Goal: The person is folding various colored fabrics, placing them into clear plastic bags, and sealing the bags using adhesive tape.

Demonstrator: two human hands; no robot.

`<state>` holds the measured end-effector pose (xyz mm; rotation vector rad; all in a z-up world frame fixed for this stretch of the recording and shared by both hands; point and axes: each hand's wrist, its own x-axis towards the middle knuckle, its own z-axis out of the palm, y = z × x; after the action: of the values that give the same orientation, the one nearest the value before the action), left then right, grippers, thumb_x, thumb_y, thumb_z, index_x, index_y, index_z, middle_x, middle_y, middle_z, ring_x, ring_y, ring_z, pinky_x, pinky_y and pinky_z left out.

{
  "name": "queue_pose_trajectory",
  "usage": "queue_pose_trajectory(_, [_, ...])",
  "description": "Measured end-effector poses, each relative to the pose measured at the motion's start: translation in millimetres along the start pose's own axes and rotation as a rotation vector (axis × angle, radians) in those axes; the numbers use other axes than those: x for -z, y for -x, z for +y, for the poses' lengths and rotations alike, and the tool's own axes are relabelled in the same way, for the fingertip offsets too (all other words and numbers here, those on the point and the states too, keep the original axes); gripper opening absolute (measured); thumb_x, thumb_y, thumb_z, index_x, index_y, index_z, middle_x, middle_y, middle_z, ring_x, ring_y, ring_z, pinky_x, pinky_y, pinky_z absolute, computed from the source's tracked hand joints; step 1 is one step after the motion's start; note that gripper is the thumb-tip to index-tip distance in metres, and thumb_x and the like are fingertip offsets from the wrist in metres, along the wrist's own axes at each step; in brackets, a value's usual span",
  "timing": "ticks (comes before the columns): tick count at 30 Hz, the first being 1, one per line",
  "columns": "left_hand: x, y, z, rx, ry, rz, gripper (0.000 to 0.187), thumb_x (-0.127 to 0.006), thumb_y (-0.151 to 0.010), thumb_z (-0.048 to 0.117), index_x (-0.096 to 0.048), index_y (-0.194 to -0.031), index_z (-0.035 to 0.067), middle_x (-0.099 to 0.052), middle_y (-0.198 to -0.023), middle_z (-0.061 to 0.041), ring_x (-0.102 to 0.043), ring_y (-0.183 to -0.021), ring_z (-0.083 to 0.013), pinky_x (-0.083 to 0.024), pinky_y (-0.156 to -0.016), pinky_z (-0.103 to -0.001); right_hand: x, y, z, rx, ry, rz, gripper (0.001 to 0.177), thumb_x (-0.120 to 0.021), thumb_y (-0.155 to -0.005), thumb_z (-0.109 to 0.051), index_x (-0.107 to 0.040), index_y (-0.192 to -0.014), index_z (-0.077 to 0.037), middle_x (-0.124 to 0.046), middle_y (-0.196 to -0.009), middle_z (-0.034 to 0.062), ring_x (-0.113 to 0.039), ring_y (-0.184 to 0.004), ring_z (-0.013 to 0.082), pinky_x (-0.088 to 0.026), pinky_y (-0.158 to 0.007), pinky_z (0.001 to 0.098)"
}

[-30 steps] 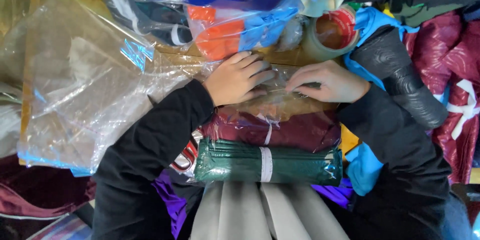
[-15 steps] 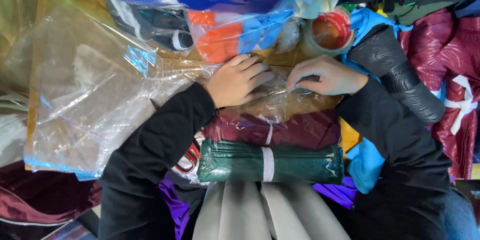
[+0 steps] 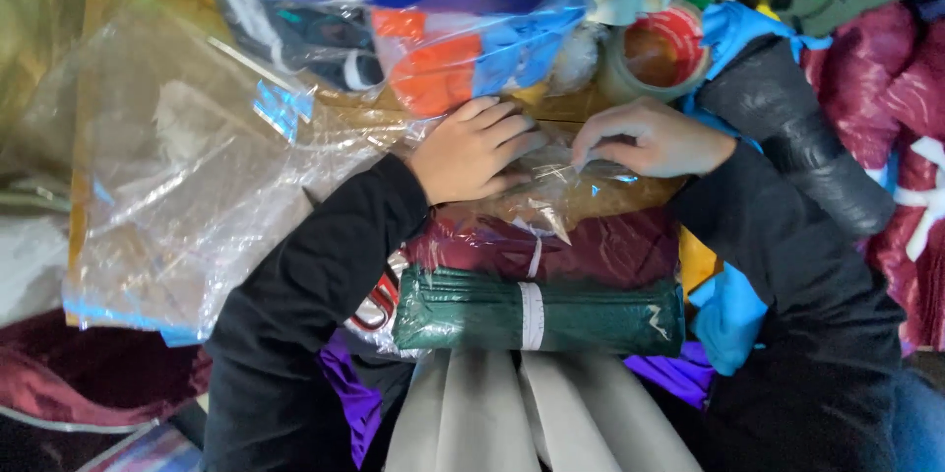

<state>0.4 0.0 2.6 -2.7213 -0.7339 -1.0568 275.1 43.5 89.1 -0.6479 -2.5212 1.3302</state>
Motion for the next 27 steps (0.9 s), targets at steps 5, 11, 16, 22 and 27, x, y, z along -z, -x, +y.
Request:
queue_pose_trajectory(5, [9.1,-3.8,1.5,-0.004,-0.008,-0.024,0.048,-0.057,-0.102,0.052,-0.068,-0.114,0.007,-0.064,-0.112,-0.011,-0.062,-0.111,-0.0304,-0.043,-0.104,-0.043,3.3,2.3,5.0,-0.009,-0.004,0.029,0.022,-0.061,-0.099,0.002,-0.076,-0.099,-0.014,-0.079,-0.093,0.0074,-0.074,-0.090,0.0255,-0.060,-0.080,0.0459])
queue_pose_trajectory(11, [5.6,0.2,-3.4,0.020,0.036,-0.033,0.050,-0.063,-0.099,0.053,-0.067,-0.118,0.007,-0.065,-0.116,-0.012,-0.064,-0.115,-0.0294,-0.042,-0.108,-0.042,1.8,1.0,-4.5,0.053,-0.002,0.042,0.014,-0.068,-0.096,-0.004,-0.076,-0.106,-0.010,-0.080,-0.098,0.0104,-0.076,-0.094,0.0262,-0.061,-0.080,0.0427])
queue_pose_trajectory(16, [1.3,6.9,-2.4,0.084,0.027,-0.025,0.045,-0.062,-0.101,0.048,-0.066,-0.117,0.006,-0.066,-0.113,-0.011,-0.067,-0.110,-0.0263,-0.043,-0.107,-0.038,-13.4,5.0,-15.6,0.187,0.204,0.125,0.031,-0.080,-0.089,-0.022,-0.074,-0.117,-0.010,-0.076,-0.103,0.0093,-0.075,-0.095,0.0296,-0.062,-0.077,0.0421])
queue_pose_trajectory(22, [0.8,4.0,-1.8,0.127,0.058,0.011,0.035,-0.052,-0.102,0.016,-0.059,-0.134,0.004,-0.066,-0.118,-0.013,-0.069,-0.106,-0.0264,-0.044,-0.109,-0.035,-23.0,12.5,-21.0,0.182,0.521,0.419,0.056,-0.086,-0.086,-0.034,-0.071,-0.134,-0.010,-0.075,-0.101,0.0083,-0.074,-0.093,0.0279,-0.062,-0.076,0.0388])
queue_pose_trajectory(27, [5.2,7.9,1.0,0.157,0.057,0.031,0.039,-0.042,-0.103,0.010,-0.057,-0.138,0.006,-0.066,-0.119,-0.013,-0.071,-0.107,-0.0261,-0.048,-0.107,-0.035,-30.0,20.6,-8.5,0.121,0.841,0.497,0.056,-0.080,-0.092,-0.032,-0.068,-0.143,-0.014,-0.076,-0.100,0.0034,-0.073,-0.091,0.0239,-0.062,-0.077,0.0380])
